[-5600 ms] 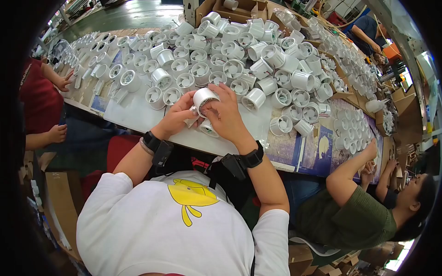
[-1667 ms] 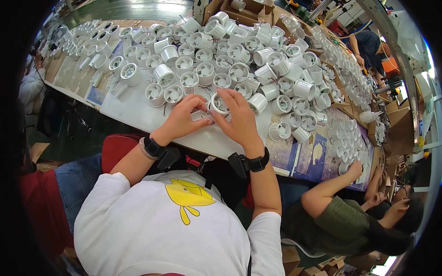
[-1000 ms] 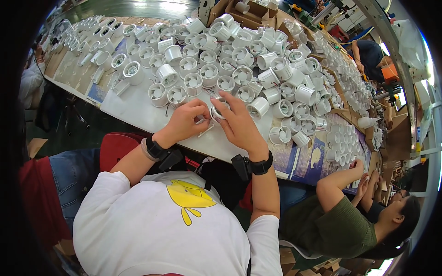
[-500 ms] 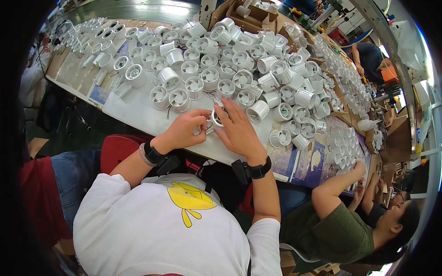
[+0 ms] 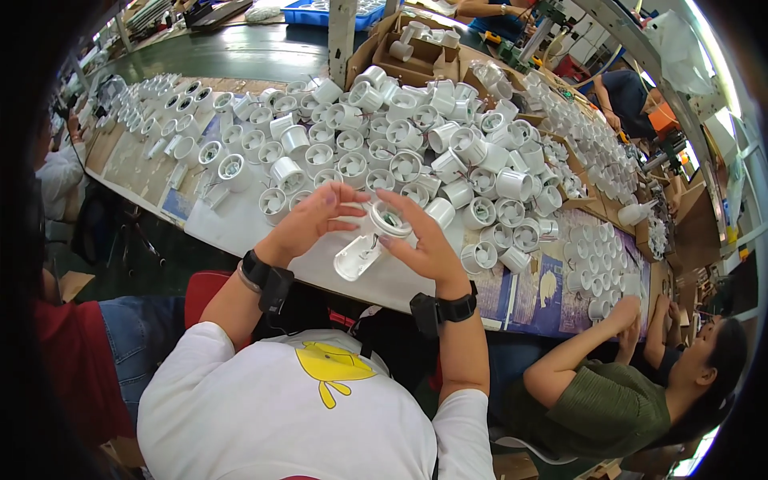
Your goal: The person assembles a handheld fan by threading wires through a plastic housing and pressing the motor into place. They then pick up a fan cover, press it onto the housing, and set the assembled unit onto the table.
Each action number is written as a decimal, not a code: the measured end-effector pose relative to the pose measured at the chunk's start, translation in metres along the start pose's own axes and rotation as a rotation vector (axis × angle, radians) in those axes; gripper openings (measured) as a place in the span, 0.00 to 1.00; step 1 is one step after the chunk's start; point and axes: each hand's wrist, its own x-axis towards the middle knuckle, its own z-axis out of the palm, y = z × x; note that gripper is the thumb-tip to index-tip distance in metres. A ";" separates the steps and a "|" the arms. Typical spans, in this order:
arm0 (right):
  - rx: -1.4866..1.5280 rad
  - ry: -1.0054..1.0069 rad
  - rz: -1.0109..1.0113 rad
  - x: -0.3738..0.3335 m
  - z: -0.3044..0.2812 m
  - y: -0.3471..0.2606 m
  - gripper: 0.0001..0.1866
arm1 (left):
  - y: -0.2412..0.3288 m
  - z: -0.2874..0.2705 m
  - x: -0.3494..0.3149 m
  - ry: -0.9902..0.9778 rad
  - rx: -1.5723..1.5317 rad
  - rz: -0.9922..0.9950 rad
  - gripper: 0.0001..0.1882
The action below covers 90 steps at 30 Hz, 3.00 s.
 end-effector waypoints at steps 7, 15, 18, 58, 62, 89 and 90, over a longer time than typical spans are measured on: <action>0.123 0.049 -0.168 0.021 -0.010 -0.004 0.32 | 0.013 0.047 0.032 -0.016 -0.150 -0.120 0.23; -0.020 -0.097 -0.160 0.043 -0.019 -0.005 0.34 | 0.000 0.036 0.032 0.006 -0.111 0.229 0.21; 0.027 0.027 -0.152 0.044 -0.022 -0.002 0.33 | 0.008 0.037 0.050 -0.061 -0.100 0.324 0.22; 0.311 0.001 -0.399 0.030 0.059 0.022 0.36 | 0.003 0.052 -0.045 0.065 0.327 0.045 0.23; 0.238 -0.050 -0.379 0.022 0.050 0.014 0.37 | 0.015 0.063 -0.053 0.046 0.353 -0.083 0.25; 0.284 0.443 -0.400 0.046 -0.036 0.033 0.11 | -0.015 0.047 0.113 -0.102 0.005 0.162 0.30; 0.236 0.445 -0.385 0.047 -0.035 0.035 0.11 | -0.017 0.044 0.115 -0.128 -0.004 0.157 0.30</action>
